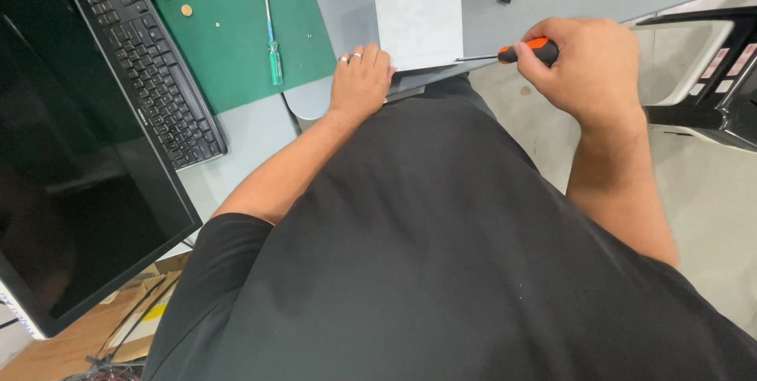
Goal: Disassembling a computer power supply unit by removing screws and the outer casing to access internal components.
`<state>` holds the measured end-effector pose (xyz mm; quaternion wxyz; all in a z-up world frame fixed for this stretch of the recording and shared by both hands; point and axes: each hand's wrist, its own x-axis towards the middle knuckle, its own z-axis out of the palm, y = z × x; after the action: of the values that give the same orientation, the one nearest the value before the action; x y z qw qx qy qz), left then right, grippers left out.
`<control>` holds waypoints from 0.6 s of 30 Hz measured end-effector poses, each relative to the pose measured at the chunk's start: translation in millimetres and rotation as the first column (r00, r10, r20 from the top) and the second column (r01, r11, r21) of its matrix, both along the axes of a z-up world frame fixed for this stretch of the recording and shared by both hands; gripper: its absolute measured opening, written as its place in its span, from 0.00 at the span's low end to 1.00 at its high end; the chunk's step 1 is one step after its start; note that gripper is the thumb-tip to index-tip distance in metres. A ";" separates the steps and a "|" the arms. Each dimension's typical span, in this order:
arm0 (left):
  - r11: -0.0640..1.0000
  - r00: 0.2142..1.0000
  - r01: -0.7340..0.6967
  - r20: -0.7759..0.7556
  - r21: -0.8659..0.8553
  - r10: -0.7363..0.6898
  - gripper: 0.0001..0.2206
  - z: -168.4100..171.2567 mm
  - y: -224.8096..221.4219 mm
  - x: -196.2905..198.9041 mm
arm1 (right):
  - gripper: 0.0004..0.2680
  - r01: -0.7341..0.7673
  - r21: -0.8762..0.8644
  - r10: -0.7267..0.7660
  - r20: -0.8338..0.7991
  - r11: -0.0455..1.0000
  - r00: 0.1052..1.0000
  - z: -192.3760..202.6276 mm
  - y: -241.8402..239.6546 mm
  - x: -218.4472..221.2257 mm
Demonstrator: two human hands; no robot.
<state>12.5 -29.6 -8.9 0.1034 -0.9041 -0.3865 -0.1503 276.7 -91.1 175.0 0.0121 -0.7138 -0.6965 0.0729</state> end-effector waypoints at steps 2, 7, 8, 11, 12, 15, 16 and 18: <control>1.000 0.999 0.005 0.037 -0.024 -0.004 0.09 0.3 -0.6 -0.7 | 0.05 -0.112 0.025 0.113 -0.027 0.993 0.993 5.4 0.0 -0.5; 0.992 0.979 0.116 0.175 -0.047 -0.106 0.06 14.8 4.1 -8.1 | 0.05 -0.395 0.005 0.393 -0.114 0.919 0.912 10.0 4.6 -3.5; 0.988 0.973 0.143 0.190 -0.065 -0.129 0.07 15.7 4.8 -10.5 | 0.06 -0.431 -0.031 0.426 -0.104 0.902 0.899 10.6 5.6 -5.4; 0.974 0.959 0.189 0.238 -0.122 -0.156 0.06 11.5 8.4 -15.7 | 0.06 -0.383 -0.159 0.375 -0.080 0.910 0.924 20.2 13.6 -16.7; 0.964 0.949 0.209 0.272 -0.164 -0.160 0.05 8.9 9.7 -17.3 | 0.07 -0.294 -0.249 0.289 -0.057 0.923 0.956 24.6 17.2 -21.7; 0.940 0.934 0.247 0.316 -0.236 -0.166 0.05 10.4 11.3 -19.3 | 0.12 -0.085 -0.266 0.100 0.041 0.960 0.994 25.0 24.7 -28.2; 0.940 0.934 0.245 0.316 -0.238 -0.164 0.05 8.8 10.7 -18.8 | 0.12 -0.087 -0.267 0.102 0.040 0.960 0.994 24.1 25.4 -30.0; 0.935 0.933 0.245 0.325 -0.257 -0.155 0.05 5.1 10.3 -18.5 | 0.15 0.028 -0.358 0.023 0.138 0.933 0.990 22.0 28.0 -34.0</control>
<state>-6.0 -19.3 -3.8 -0.1076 -0.9108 -0.3207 -0.2366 242.7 -63.0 197.0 -0.1670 -0.7081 -0.6698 0.1486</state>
